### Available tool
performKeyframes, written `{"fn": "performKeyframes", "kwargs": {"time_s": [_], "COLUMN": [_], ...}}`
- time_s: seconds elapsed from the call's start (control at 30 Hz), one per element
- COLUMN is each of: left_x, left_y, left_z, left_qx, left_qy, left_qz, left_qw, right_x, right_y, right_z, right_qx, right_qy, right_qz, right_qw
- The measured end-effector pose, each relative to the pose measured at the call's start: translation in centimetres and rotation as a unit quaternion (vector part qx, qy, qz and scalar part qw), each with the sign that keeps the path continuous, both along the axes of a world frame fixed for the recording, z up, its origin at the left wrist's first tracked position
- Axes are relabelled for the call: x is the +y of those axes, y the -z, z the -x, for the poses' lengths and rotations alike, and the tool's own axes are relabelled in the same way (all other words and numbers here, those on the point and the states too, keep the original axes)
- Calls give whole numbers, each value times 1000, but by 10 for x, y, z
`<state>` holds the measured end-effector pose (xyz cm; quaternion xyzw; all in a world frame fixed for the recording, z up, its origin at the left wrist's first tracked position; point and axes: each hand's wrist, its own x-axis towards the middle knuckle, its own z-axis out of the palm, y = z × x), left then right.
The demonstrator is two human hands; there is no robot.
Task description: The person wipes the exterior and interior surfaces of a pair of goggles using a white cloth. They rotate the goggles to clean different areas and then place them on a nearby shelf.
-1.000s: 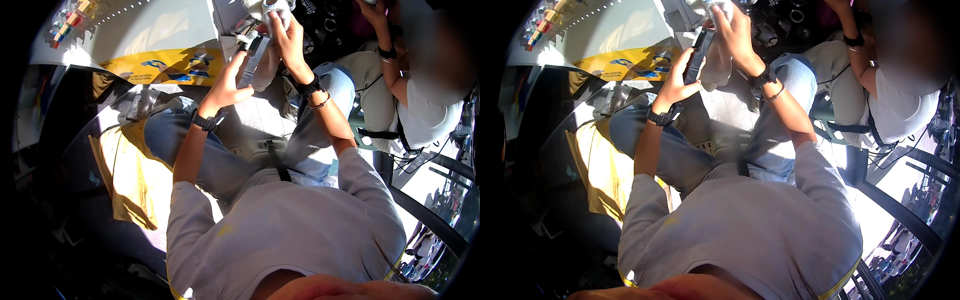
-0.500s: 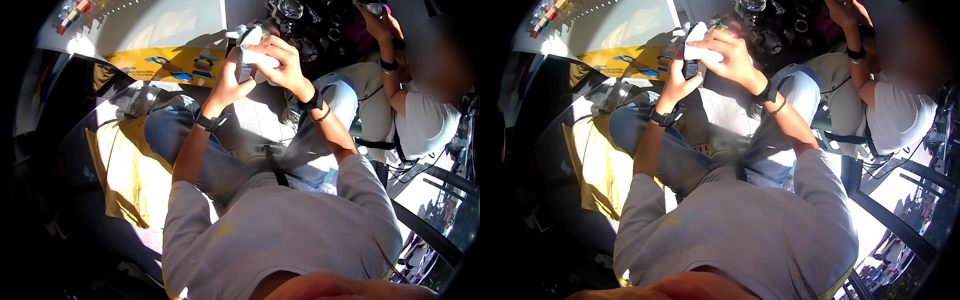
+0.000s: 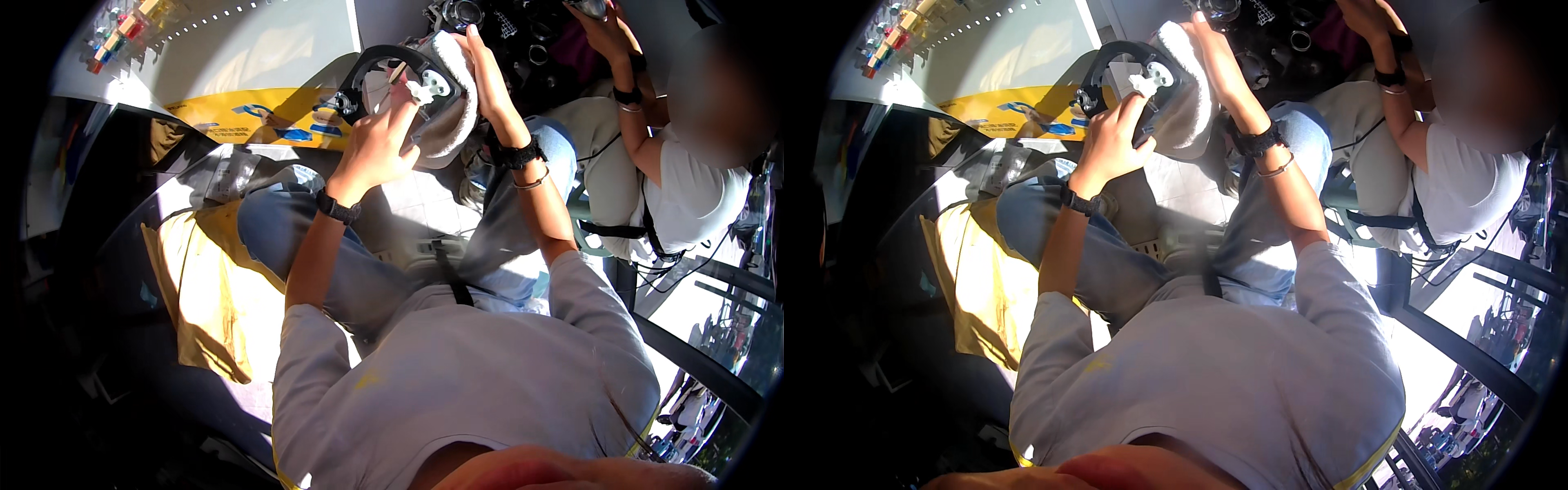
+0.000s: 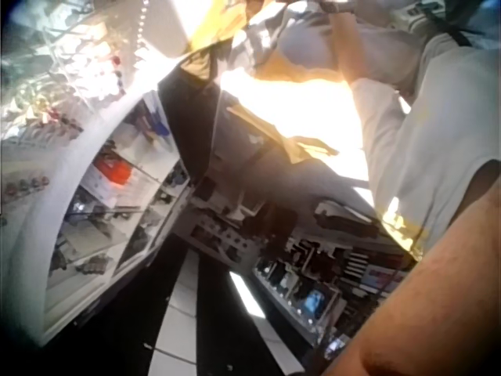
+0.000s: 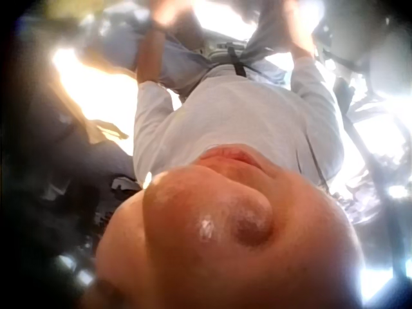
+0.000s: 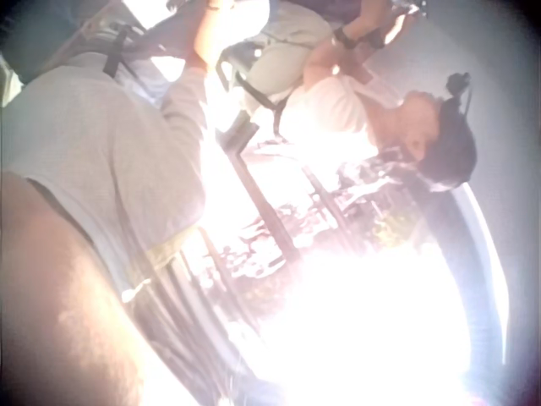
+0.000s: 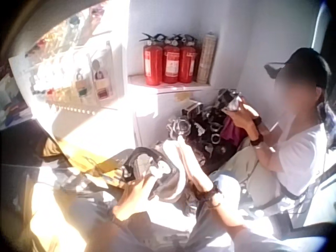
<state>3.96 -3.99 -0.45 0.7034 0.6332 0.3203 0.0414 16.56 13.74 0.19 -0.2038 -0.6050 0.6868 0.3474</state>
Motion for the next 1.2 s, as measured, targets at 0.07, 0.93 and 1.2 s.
{"fn": "performKeyframes", "kwargs": {"time_s": [0.07,0.93,1.2], "left_x": [2,7,10], "left_y": [10,4,12], "left_z": [3,21,7], "left_qx": [97,-589,-587], "left_qy": [-9,-87,-56], "left_qz": [32,-62,-89], "left_qw": [995,801,803], "right_x": [-18,-27,-65], "right_y": [-20,-22,-15], "right_z": [-4,-3,36], "right_qx": [-58,41,23], "right_qy": [-71,273,144], "right_qz": [-30,-274,-538], "right_qw": [995,921,830]}}
